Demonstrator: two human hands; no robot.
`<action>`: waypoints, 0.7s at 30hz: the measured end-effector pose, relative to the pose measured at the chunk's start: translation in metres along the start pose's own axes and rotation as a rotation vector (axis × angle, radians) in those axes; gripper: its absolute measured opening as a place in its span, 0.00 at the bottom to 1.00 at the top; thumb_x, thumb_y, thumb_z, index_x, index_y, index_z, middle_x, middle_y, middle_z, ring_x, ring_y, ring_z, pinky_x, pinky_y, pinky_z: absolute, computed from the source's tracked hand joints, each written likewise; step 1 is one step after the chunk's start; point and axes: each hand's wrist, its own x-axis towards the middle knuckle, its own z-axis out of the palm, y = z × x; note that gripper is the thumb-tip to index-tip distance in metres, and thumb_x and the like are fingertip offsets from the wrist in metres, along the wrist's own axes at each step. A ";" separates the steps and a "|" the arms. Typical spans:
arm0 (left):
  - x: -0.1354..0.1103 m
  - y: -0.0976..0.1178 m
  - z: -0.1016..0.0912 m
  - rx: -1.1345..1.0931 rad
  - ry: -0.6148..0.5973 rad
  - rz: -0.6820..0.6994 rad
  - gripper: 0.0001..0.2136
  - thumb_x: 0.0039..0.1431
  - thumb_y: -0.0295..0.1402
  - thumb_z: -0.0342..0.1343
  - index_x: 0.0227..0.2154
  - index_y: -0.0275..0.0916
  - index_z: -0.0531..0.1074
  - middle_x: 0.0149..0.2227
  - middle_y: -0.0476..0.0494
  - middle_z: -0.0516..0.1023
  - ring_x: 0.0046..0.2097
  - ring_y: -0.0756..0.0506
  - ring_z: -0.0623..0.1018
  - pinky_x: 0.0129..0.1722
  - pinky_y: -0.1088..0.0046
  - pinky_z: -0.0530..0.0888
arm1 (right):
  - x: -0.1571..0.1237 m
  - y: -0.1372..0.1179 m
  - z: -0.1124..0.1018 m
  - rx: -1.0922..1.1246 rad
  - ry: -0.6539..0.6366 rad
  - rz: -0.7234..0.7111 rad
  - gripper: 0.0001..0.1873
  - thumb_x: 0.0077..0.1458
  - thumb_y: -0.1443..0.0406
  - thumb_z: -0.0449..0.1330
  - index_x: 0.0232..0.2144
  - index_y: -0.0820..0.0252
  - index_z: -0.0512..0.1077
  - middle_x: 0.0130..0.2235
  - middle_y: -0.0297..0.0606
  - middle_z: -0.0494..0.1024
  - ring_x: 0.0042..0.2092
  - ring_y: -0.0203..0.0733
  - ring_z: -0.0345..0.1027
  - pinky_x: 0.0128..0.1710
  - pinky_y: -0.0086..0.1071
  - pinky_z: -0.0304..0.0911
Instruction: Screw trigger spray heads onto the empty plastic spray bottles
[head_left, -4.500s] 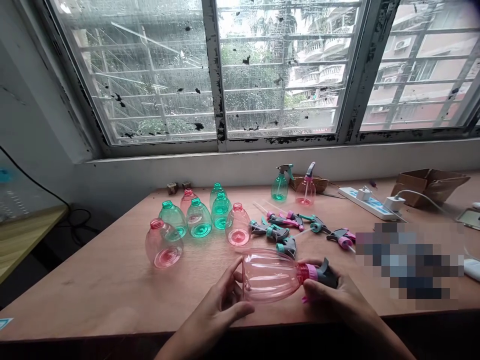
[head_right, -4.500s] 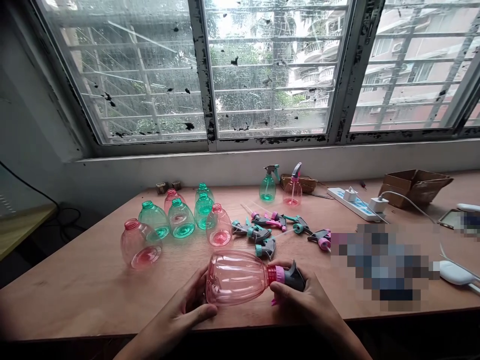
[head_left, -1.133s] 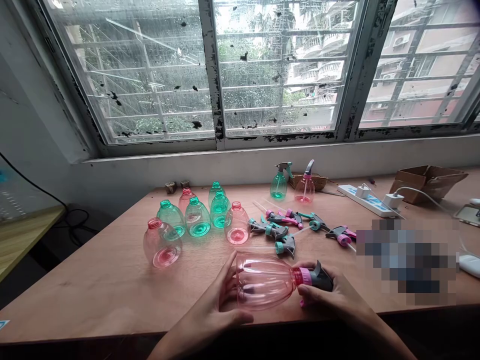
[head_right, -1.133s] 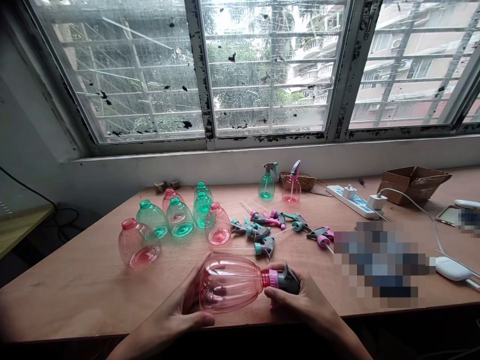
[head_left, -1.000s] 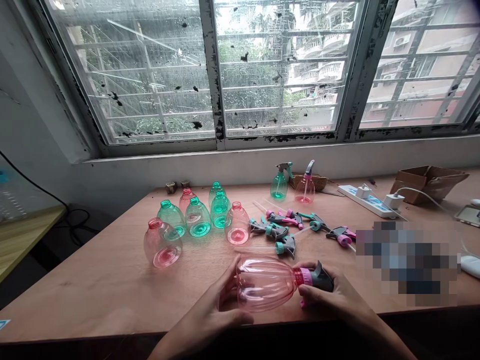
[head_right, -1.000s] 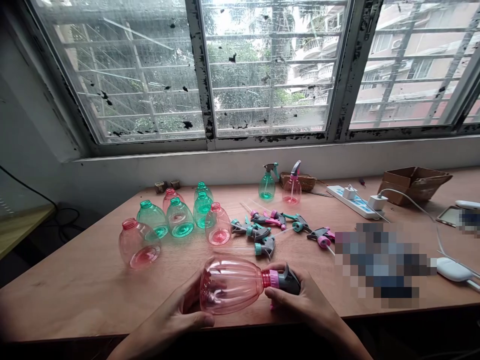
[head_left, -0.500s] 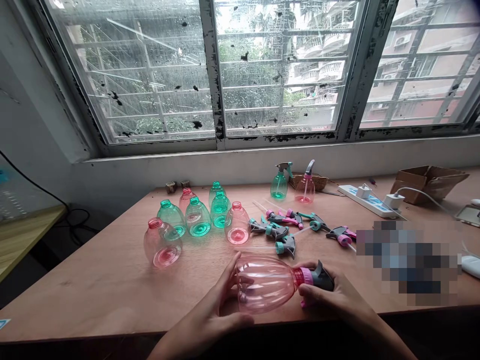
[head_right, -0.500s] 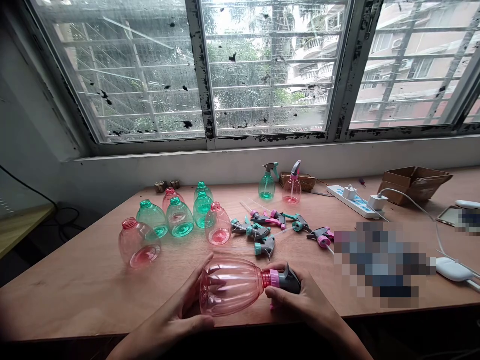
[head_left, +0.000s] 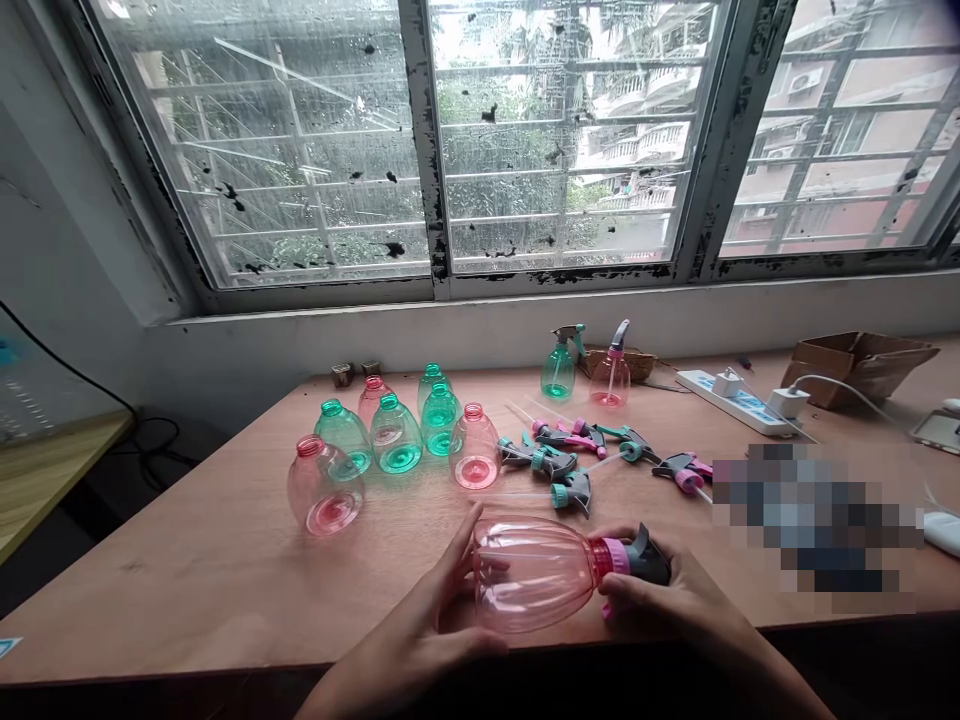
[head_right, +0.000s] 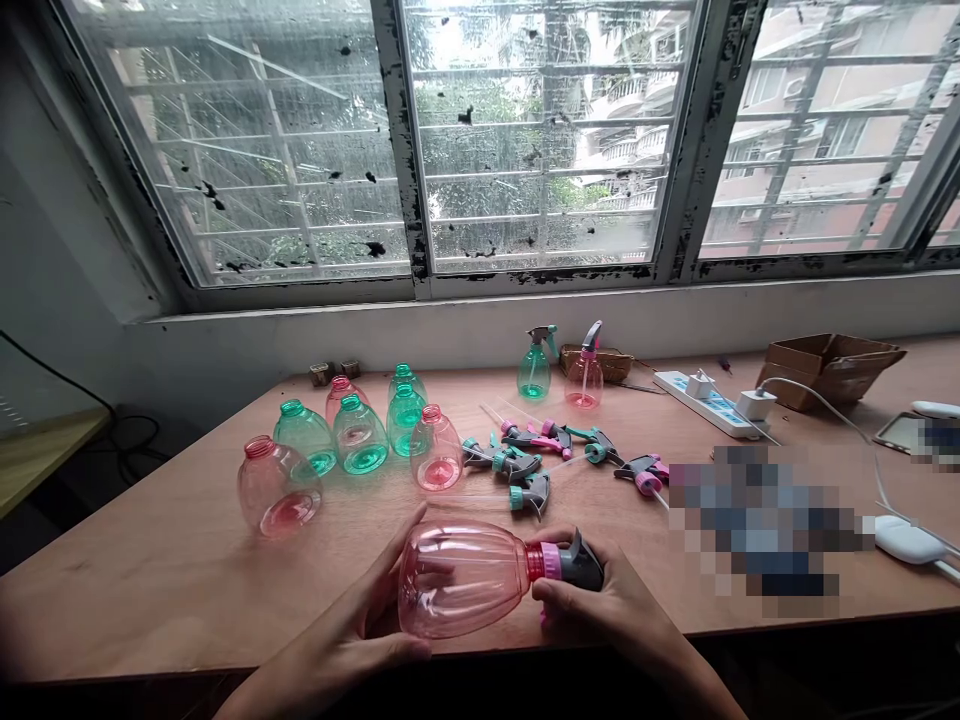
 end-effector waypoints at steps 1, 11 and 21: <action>0.000 -0.002 0.000 0.009 0.002 0.012 0.48 0.61 0.32 0.65 0.72 0.55 0.36 0.74 0.43 0.51 0.72 0.34 0.57 0.71 0.49 0.53 | 0.000 0.000 0.000 -0.002 0.000 0.001 0.25 0.42 0.55 0.77 0.40 0.61 0.77 0.28 0.33 0.82 0.26 0.43 0.79 0.27 0.32 0.77; -0.003 0.000 0.001 0.044 0.023 -0.036 0.47 0.58 0.31 0.68 0.72 0.52 0.43 0.74 0.44 0.53 0.72 0.32 0.55 0.71 0.50 0.53 | -0.001 0.000 -0.003 0.003 0.009 -0.018 0.25 0.43 0.56 0.77 0.40 0.61 0.78 0.28 0.34 0.83 0.26 0.42 0.78 0.27 0.32 0.76; -0.003 0.002 0.000 0.115 0.025 -0.005 0.49 0.57 0.32 0.69 0.72 0.54 0.40 0.75 0.46 0.47 0.74 0.33 0.49 0.72 0.49 0.47 | 0.001 -0.001 -0.003 -0.048 0.021 -0.033 0.26 0.43 0.53 0.76 0.41 0.62 0.79 0.27 0.37 0.84 0.27 0.46 0.78 0.29 0.34 0.74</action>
